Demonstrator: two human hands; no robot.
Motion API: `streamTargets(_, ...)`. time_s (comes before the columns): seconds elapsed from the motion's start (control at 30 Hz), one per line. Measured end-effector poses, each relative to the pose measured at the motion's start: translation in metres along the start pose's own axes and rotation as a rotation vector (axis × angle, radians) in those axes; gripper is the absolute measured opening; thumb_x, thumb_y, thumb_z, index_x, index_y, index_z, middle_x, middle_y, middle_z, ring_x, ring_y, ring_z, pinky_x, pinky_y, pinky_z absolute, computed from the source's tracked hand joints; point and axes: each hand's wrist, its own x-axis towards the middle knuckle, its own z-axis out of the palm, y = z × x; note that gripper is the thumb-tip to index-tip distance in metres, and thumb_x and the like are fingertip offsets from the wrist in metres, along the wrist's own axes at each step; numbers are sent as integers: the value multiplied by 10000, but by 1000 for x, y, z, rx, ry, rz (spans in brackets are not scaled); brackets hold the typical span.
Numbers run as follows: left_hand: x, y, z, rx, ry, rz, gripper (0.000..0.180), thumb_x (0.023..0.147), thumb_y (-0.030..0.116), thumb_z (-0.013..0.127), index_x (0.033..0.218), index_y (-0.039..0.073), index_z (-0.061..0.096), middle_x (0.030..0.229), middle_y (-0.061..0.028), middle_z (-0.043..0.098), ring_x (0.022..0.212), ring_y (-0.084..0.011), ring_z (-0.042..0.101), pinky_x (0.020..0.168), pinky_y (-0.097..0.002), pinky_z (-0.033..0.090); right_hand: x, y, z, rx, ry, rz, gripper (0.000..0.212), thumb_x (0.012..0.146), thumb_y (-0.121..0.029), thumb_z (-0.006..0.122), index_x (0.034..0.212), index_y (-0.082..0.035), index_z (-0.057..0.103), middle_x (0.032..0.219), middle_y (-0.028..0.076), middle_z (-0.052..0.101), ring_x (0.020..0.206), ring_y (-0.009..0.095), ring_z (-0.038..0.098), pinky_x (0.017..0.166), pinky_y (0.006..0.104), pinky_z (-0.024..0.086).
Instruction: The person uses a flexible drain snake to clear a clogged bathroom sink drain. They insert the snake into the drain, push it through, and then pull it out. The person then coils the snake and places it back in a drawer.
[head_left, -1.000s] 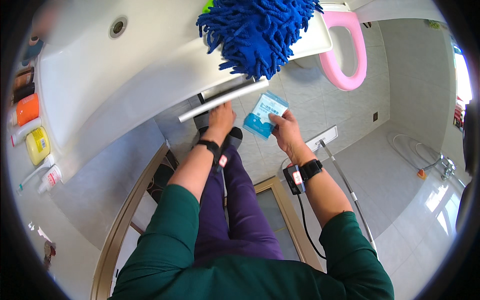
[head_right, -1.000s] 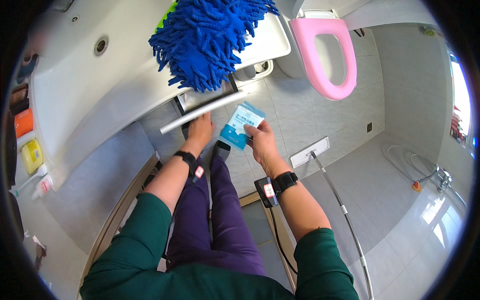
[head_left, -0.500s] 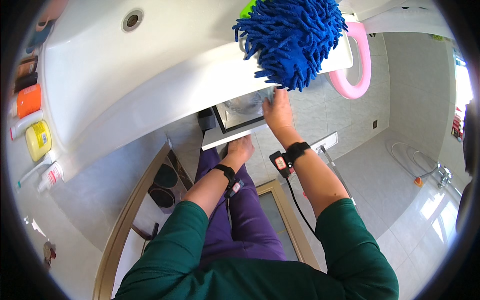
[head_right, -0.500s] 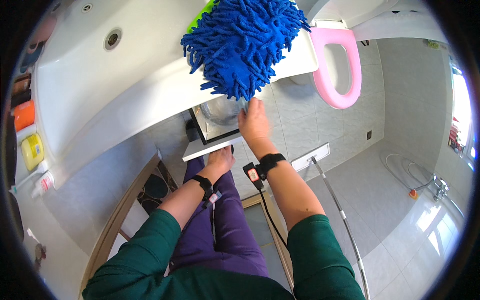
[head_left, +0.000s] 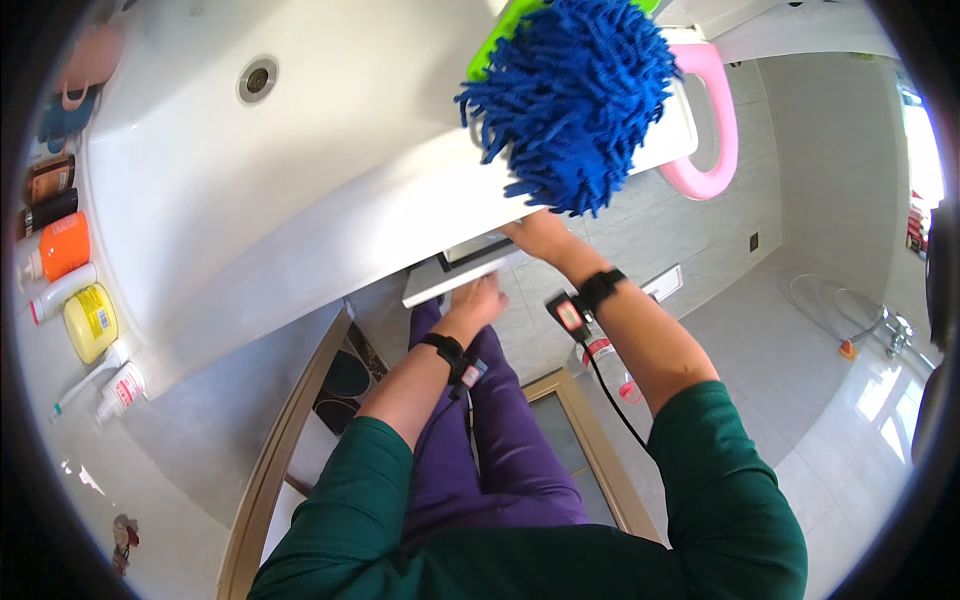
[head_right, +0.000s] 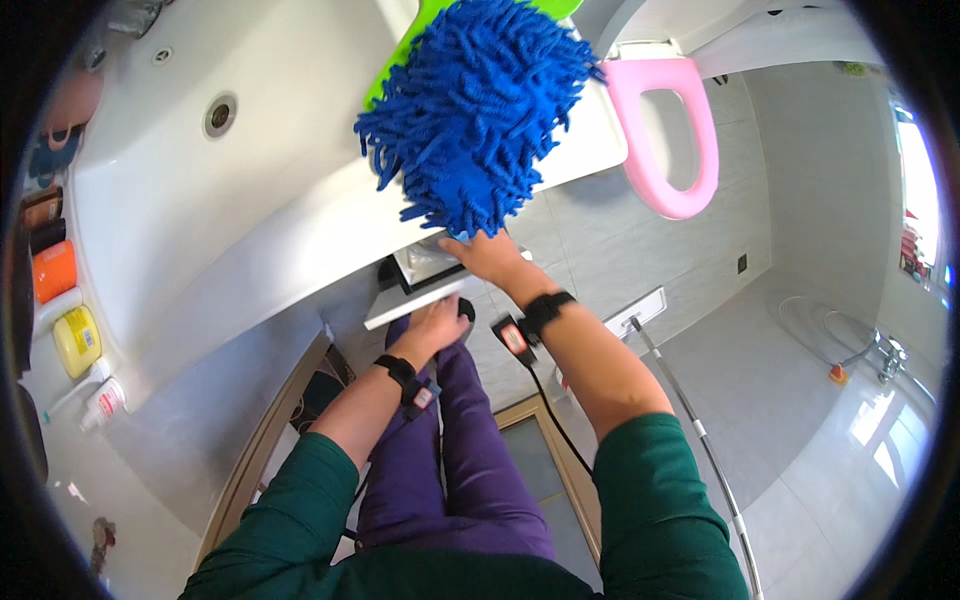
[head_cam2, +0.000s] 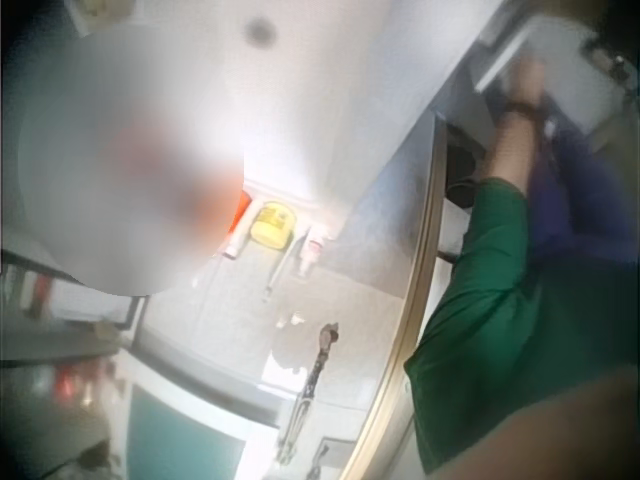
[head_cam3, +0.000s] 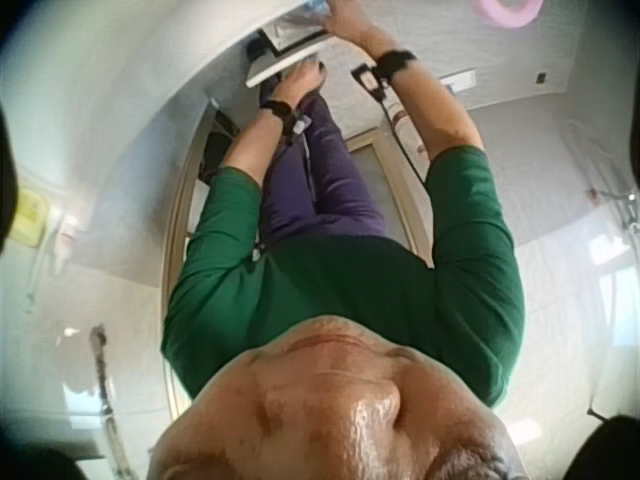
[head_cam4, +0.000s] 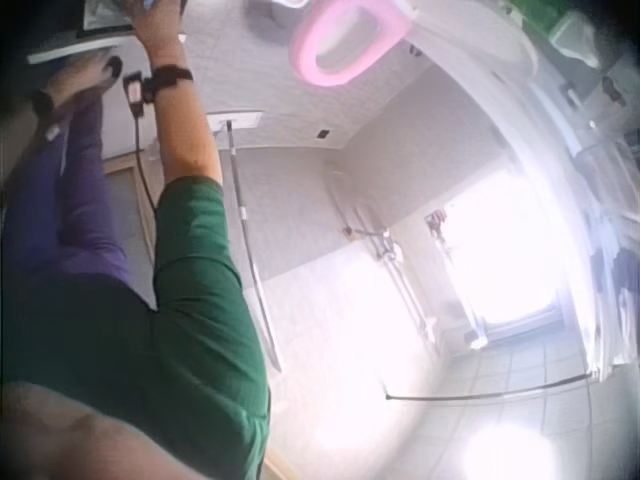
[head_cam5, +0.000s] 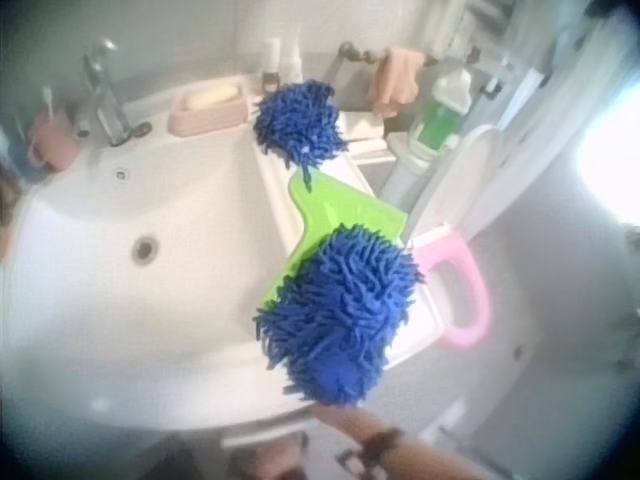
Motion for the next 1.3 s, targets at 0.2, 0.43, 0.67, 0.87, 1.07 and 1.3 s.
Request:
streamTargets(0.2,51,-35,-83,-78,-48,-158,718,779,260,626,1373,30,297,1354,-244,422,1230,-387,430,1005,-450,382,-106,-42,-94,284,92,269,235,907,-211,553,892,-4,663,761,171,647,748,292,634,701,360,485)
streamTargets(0.43,-5,13,-104,-213,85,-47,693,854,327,594,1378,-16,299,1396,-255,363,1308,-384,337,1071,-426,304,-189,-60,-88,828,119,656,553,959,-484,394,1198,-10,550,1078,145,632,960,197,610,839,347,461)
streamTargets(0.67,-68,133,-172,-260,127,350,573,915,304,520,1370,-2,353,1407,-221,377,1317,-374,347,1075,-424,293,-153,-142,-104,1879,-115,444,697,941,-565,354,1433,-77,289,1354,140,458,1191,256,484,955,361,401)
streamTargets(0.87,-52,138,-304,40,694,514,508,925,232,462,1384,41,358,1469,-153,308,1359,-334,279,1082,-476,251,-172,-159,-174,1151,91,368,598,948,-499,407,1366,-72,392,1270,126,524,1096,219,522,890,350,420)
streamTargets(1.07,-24,124,-328,222,369,346,510,929,215,469,1398,62,337,1504,-84,257,1393,-266,225,1084,-429,276,-201,-183,-196,984,49,413,444,926,-346,547,1263,-58,513,1124,72,609,960,178,602,796,297,461)
streamTargets(1.3,-99,117,-366,34,531,322,689,792,101,544,1432,152,296,1525,-96,191,1394,-290,222,1104,-477,224,-283,-306,-396,709,864,-685,415,894,-108,515,1298,-31,466,1148,133,576,977,202,581,847,336,466)
